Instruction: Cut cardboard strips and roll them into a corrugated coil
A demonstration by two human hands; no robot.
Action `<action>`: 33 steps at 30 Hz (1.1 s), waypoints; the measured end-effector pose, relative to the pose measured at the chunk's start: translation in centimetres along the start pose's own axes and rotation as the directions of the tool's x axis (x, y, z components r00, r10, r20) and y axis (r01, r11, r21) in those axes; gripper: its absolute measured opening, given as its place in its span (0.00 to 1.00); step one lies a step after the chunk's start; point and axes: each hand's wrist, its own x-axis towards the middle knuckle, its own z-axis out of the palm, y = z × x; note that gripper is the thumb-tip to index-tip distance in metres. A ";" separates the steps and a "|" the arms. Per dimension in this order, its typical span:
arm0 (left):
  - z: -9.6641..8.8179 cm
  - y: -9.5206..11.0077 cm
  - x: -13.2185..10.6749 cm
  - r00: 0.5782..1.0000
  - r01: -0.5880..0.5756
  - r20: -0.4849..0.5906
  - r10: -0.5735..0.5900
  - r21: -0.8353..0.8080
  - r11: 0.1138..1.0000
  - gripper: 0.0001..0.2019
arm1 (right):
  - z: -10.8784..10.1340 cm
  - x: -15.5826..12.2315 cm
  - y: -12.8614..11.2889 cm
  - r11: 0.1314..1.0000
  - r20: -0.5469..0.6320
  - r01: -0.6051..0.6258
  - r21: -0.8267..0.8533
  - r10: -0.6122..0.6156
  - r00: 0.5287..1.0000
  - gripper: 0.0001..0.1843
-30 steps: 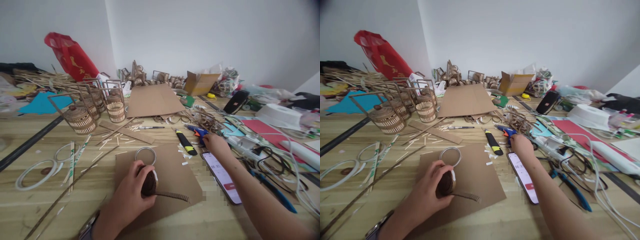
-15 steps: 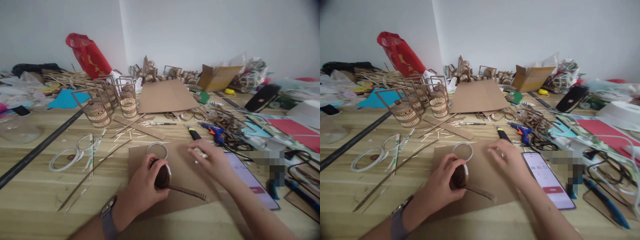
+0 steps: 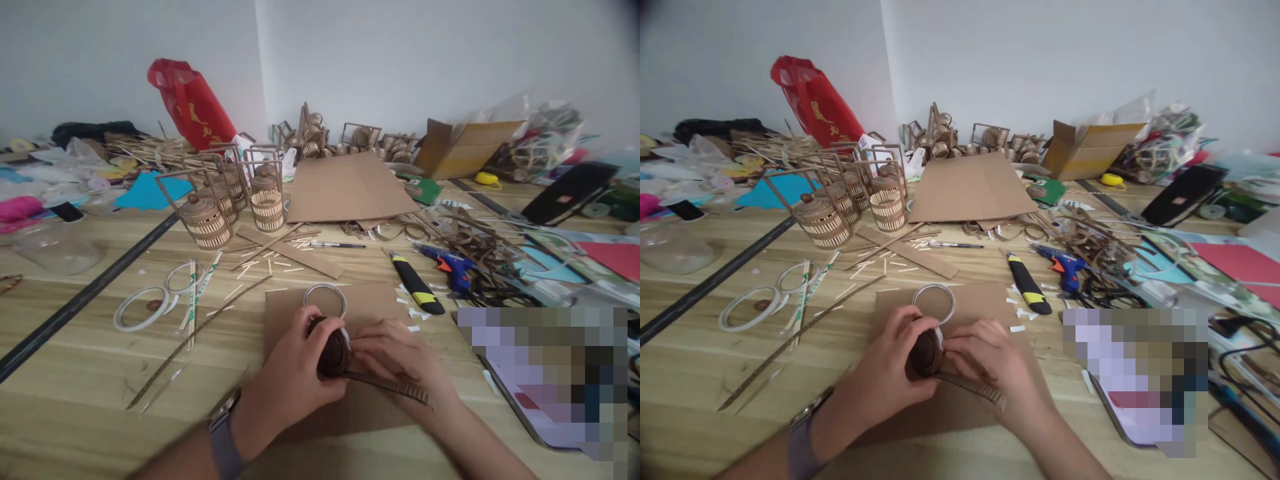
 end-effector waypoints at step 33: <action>0.3 0.2 -0.3 0.999 -0.007 0.044 0.005 0.050 0.999 0.34 | 0.6 0.0 -0.3 0.828 0.176 -0.491 0.271 0.459 0.871 0.08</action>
